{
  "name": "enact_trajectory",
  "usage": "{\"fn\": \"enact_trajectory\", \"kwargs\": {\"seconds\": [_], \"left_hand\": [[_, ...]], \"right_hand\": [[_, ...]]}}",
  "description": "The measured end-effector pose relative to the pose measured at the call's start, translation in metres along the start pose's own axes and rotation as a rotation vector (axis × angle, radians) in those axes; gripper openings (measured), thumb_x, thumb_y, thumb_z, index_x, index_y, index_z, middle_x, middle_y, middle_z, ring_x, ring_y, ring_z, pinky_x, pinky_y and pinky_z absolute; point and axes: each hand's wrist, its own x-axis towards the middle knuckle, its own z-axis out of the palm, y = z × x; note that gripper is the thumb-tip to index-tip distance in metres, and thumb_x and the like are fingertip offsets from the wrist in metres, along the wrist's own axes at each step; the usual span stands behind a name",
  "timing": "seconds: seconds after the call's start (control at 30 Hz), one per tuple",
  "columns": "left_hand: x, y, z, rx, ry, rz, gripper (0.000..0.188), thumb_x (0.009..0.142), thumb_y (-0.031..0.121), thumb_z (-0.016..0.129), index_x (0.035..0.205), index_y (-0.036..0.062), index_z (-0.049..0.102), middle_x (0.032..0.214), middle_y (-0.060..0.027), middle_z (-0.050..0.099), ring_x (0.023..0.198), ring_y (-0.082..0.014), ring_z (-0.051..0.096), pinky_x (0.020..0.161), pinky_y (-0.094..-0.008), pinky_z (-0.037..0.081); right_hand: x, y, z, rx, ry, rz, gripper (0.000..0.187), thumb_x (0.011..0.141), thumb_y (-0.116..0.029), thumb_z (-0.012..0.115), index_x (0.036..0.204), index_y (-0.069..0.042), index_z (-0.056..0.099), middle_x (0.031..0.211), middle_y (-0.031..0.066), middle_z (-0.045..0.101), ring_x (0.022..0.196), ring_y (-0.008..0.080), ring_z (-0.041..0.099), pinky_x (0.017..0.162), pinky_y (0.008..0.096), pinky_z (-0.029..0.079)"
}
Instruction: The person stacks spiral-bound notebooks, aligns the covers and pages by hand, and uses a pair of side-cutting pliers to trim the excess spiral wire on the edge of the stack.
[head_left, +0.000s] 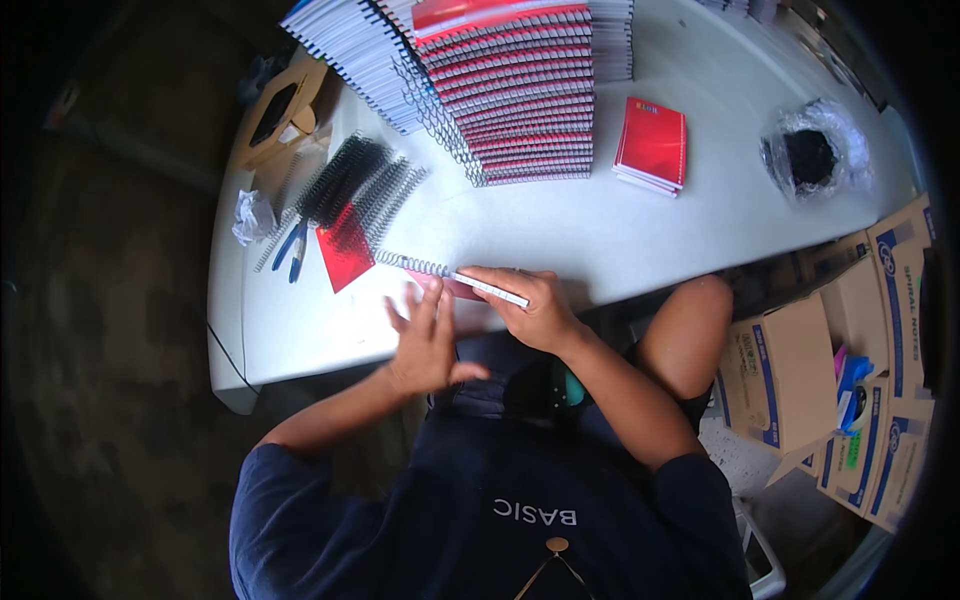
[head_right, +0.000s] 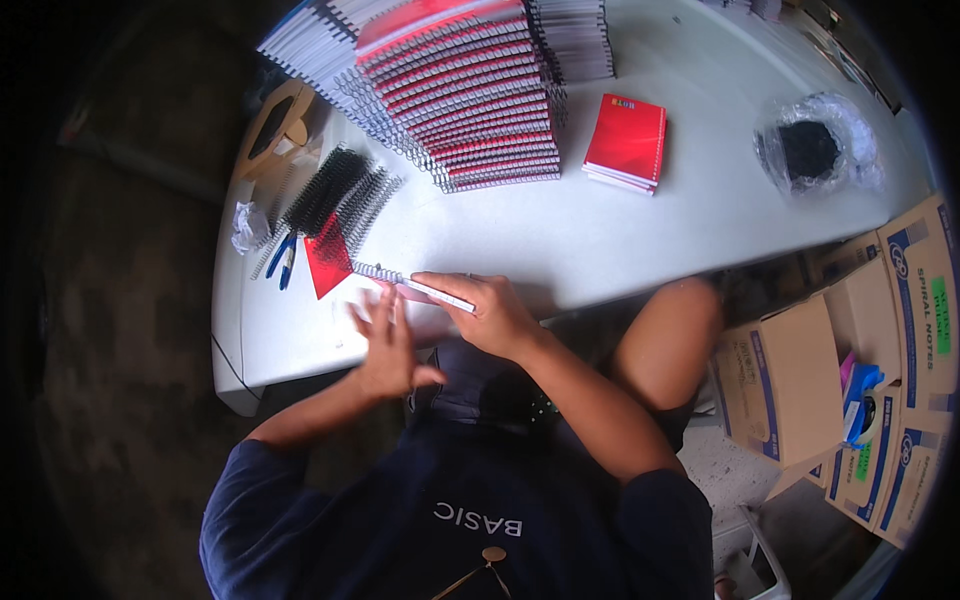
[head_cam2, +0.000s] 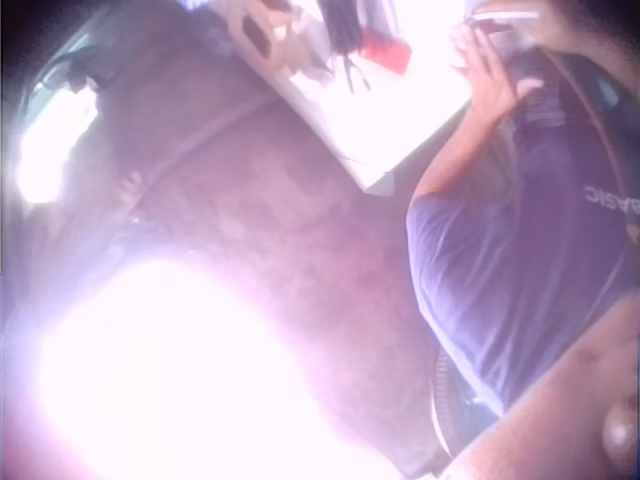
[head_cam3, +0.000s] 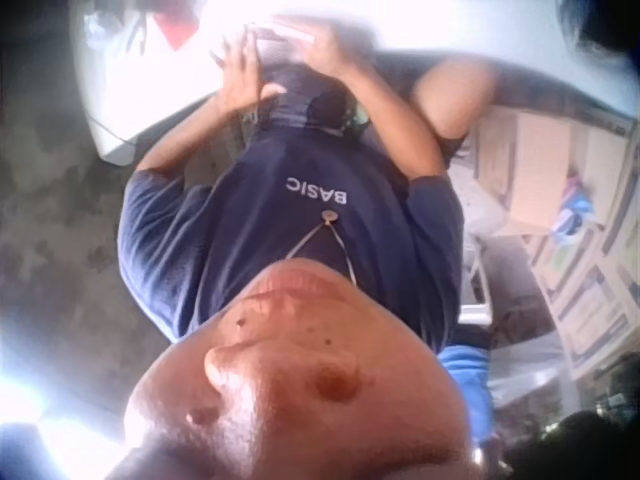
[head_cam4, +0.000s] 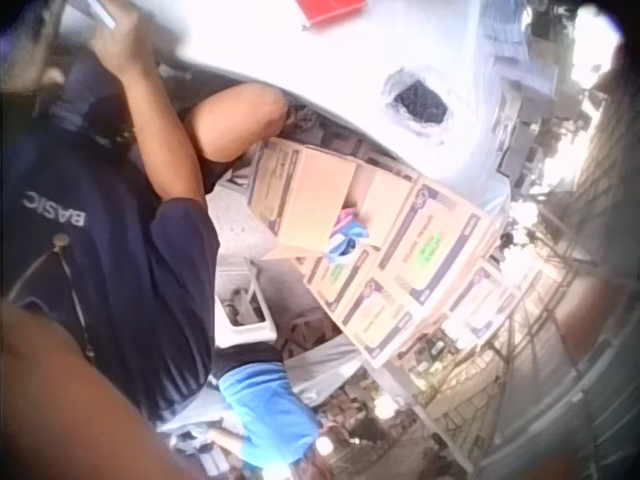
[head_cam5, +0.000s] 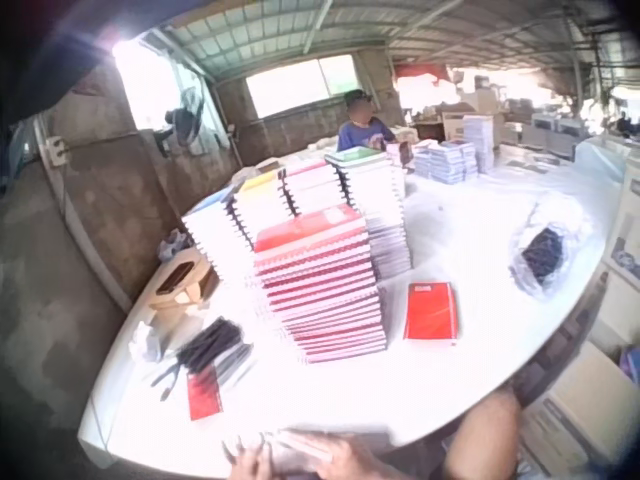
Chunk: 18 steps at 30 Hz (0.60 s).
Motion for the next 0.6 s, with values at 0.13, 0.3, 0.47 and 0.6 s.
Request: {"fn": "enact_trajectory", "kwargs": {"seconds": [0.13, 0.3, 0.47, 0.6], "left_hand": [[0.073, -0.043, -0.024, -0.046, 0.378, -0.347, 0.102, 0.080, 0.064, 0.041, 0.139, -0.0124, 0.009, 0.146, -0.0327, 0.003, 0.134, -0.0503, 0.000, 0.103, -0.0615, -0.007], [0.003, -0.001, 0.010, -0.147, 0.133, 0.108, 0.112, 0.075, 0.075, 0.041, 0.136, -0.0141, 0.015, 0.135, -0.0465, 0.010, 0.127, -0.0613, 0.006, 0.099, -0.0686, 0.003], [0.063, -0.018, 0.001, -0.205, 0.298, -0.134, 0.112, 0.075, 0.075, 0.043, 0.135, -0.0151, 0.015, 0.142, -0.0379, 0.007, 0.131, -0.0554, 0.004, 0.103, -0.0632, 0.002], [0.029, 0.009, 0.004, -0.226, 0.138, 0.271, 0.108, 0.077, 0.074, 0.038, 0.137, -0.0125, 0.017, 0.142, -0.0384, 0.007, 0.129, -0.0604, 0.002, 0.102, -0.0661, 0.005]], "right_hand": [[-0.010, -0.007, 0.004, -0.011, -0.068, -0.008, 0.036, 0.078, 0.004, 0.056, 0.112, -0.005, 0.061, 0.107, 0.0131, 0.064, 0.095, 0.0284, 0.064, 0.079, 0.0342, 0.052], [0.000, -0.009, 0.003, 0.043, 0.041, 0.065, 0.039, 0.077, 0.002, 0.060, 0.115, -0.005, 0.057, 0.108, 0.0137, 0.063, 0.096, 0.0307, 0.062, 0.079, 0.0357, 0.052], [-0.009, -0.009, 0.008, -0.021, -0.030, -0.055, 0.035, 0.078, 0.000, 0.061, 0.112, -0.005, 0.057, 0.102, 0.0139, 0.064, 0.090, 0.0315, 0.063, 0.075, 0.0364, 0.052], [-0.002, -0.010, -0.005, -0.038, 0.028, 0.005, 0.033, 0.079, -0.002, 0.060, 0.112, -0.006, 0.057, 0.101, 0.0142, 0.064, 0.090, 0.0319, 0.063, 0.074, 0.0365, 0.053]]}}
